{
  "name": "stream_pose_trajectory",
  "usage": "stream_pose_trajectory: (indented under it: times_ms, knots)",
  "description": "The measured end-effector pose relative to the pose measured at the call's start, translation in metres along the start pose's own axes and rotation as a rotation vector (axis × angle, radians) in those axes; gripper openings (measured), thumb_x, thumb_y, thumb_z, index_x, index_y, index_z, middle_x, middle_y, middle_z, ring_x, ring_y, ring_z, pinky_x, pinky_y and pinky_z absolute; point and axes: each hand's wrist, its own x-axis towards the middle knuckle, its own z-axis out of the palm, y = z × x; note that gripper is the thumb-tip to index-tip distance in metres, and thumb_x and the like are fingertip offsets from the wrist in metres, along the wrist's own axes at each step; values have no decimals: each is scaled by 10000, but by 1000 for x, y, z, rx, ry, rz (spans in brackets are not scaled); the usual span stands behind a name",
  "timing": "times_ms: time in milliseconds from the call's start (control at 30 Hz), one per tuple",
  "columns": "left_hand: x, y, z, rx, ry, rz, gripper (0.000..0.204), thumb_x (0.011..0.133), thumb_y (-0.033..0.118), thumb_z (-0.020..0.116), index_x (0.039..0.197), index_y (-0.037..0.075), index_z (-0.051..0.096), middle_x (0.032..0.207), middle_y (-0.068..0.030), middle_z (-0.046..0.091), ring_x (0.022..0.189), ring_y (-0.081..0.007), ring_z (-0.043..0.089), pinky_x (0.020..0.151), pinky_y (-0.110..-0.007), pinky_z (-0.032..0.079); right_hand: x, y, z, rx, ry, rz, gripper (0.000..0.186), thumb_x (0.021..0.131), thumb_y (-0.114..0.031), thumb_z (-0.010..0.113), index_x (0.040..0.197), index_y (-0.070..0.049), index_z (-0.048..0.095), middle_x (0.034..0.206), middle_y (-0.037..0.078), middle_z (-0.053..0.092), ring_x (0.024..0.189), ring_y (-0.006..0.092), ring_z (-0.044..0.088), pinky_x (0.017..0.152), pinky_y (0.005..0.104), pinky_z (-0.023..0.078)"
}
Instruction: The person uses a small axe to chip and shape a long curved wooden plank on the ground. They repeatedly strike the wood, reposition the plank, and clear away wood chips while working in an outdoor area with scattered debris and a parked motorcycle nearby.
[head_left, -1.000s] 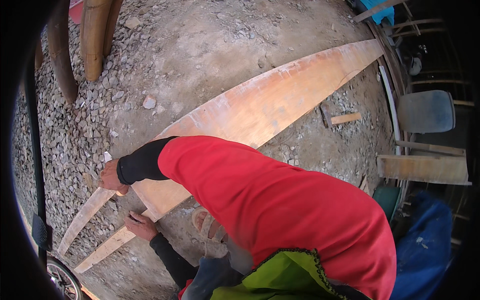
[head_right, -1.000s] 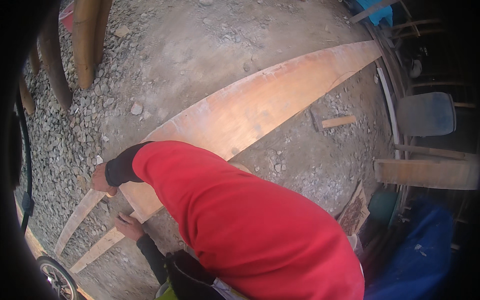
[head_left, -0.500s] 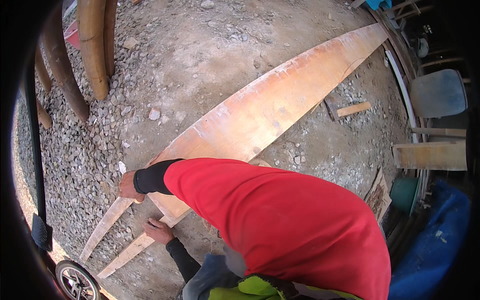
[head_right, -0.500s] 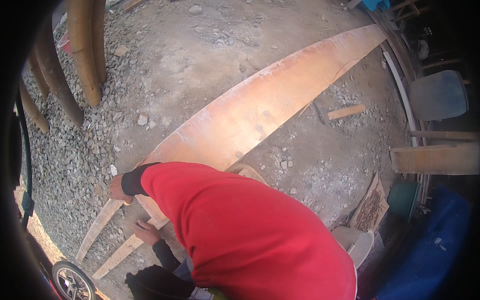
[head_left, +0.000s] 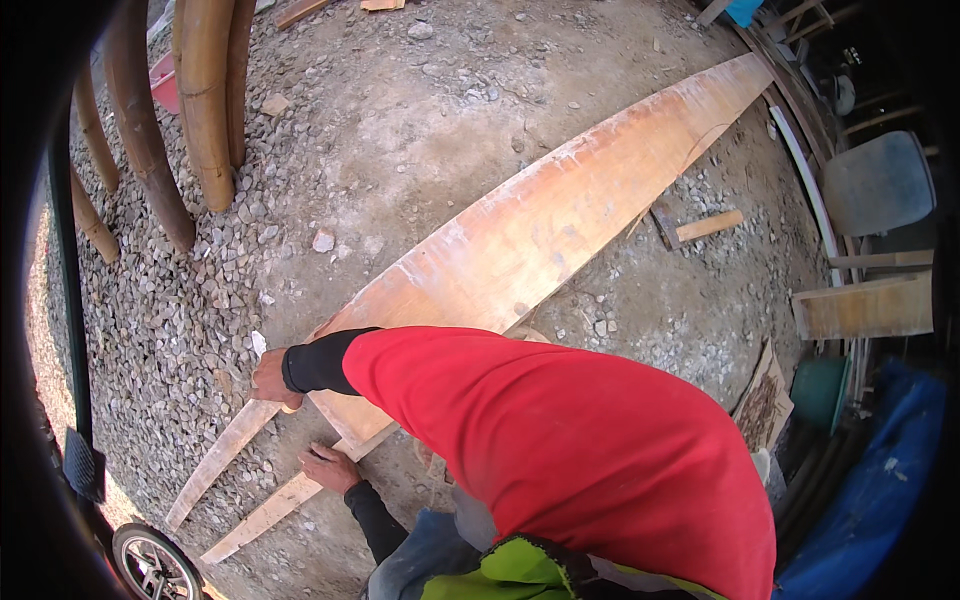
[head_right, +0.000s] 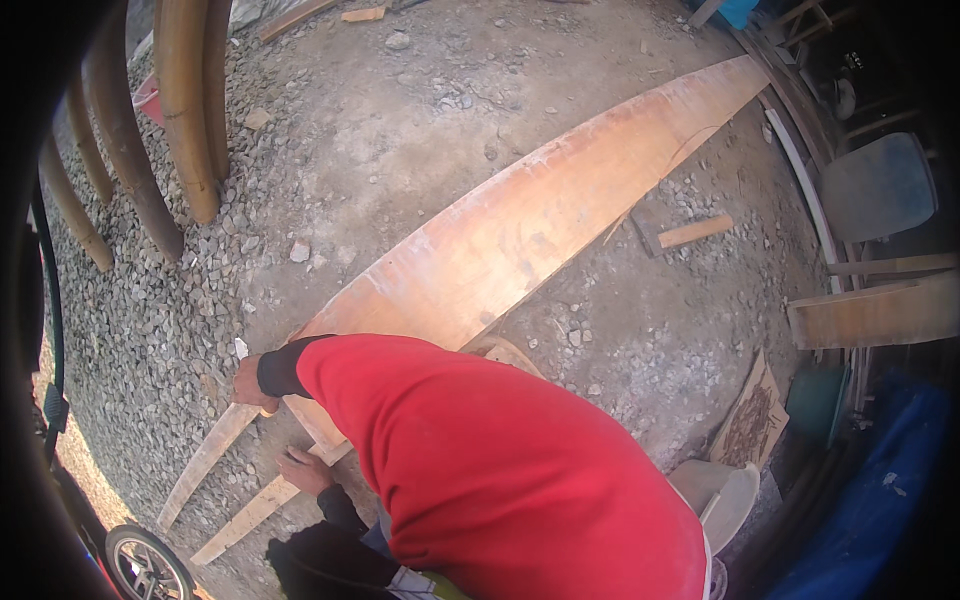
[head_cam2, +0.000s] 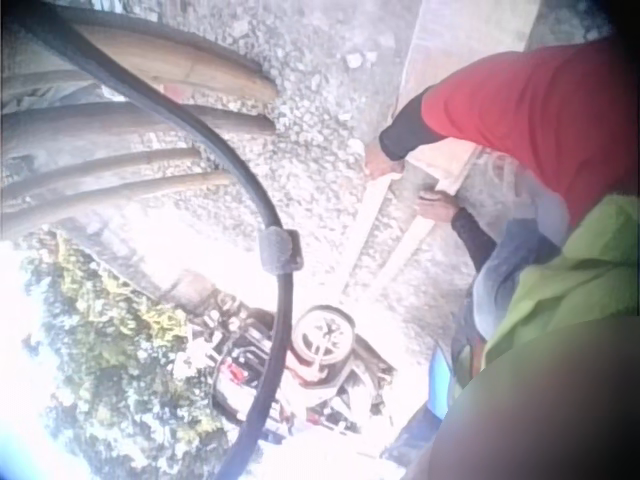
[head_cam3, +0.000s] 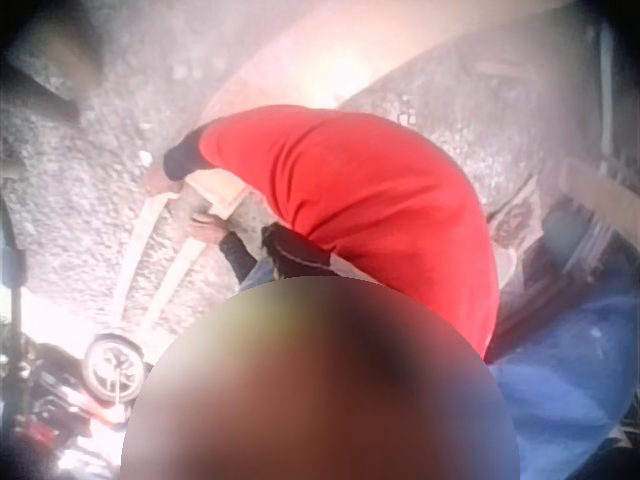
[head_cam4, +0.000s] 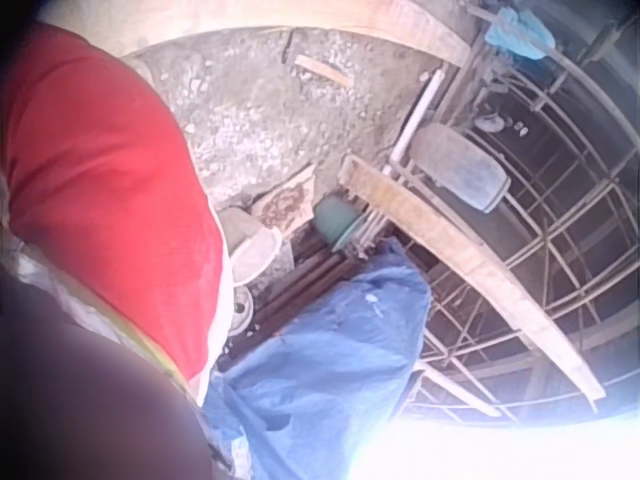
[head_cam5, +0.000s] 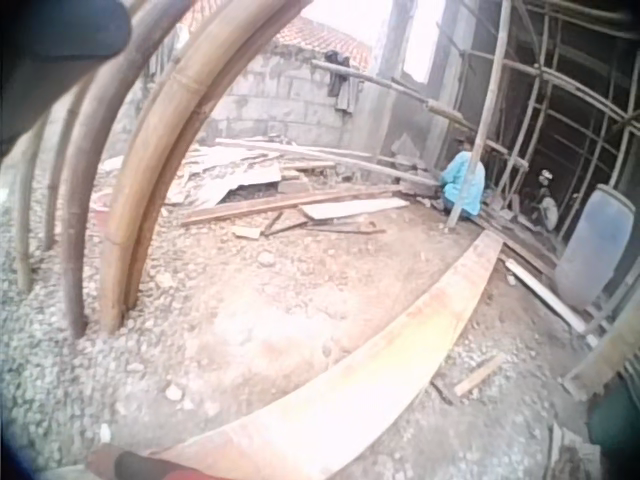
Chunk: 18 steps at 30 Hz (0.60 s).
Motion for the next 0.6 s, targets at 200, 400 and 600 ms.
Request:
stream_pose_trajectory:
  times_ms: [200,400,600]
  knots:
    - [0,-6,-1,-22,-83,-15,534,1097,354,511,1368,-102,565,1257,-321,652,1181,-495,592,1018,-558,456,1,1,3,6,-11,6,557,656,-373,858,1092,-64,704,943,168,756,921,390,756,793,498,599]
    - [-9,3,-16,5,25,-1,492,1089,316,537,1308,-122,584,1206,-351,634,1149,-509,580,1016,-560,452,0,-1,-3,-29,-43,15,513,677,-358,823,1098,-84,721,960,162,772,943,382,760,804,505,602]
    - [-2,5,-14,15,-106,-32,509,1095,331,517,1325,-119,573,1219,-351,632,1130,-512,584,1003,-568,453,-1,2,-2,-50,-26,2,516,686,-364,817,1095,-65,720,962,169,777,948,391,759,810,504,603]
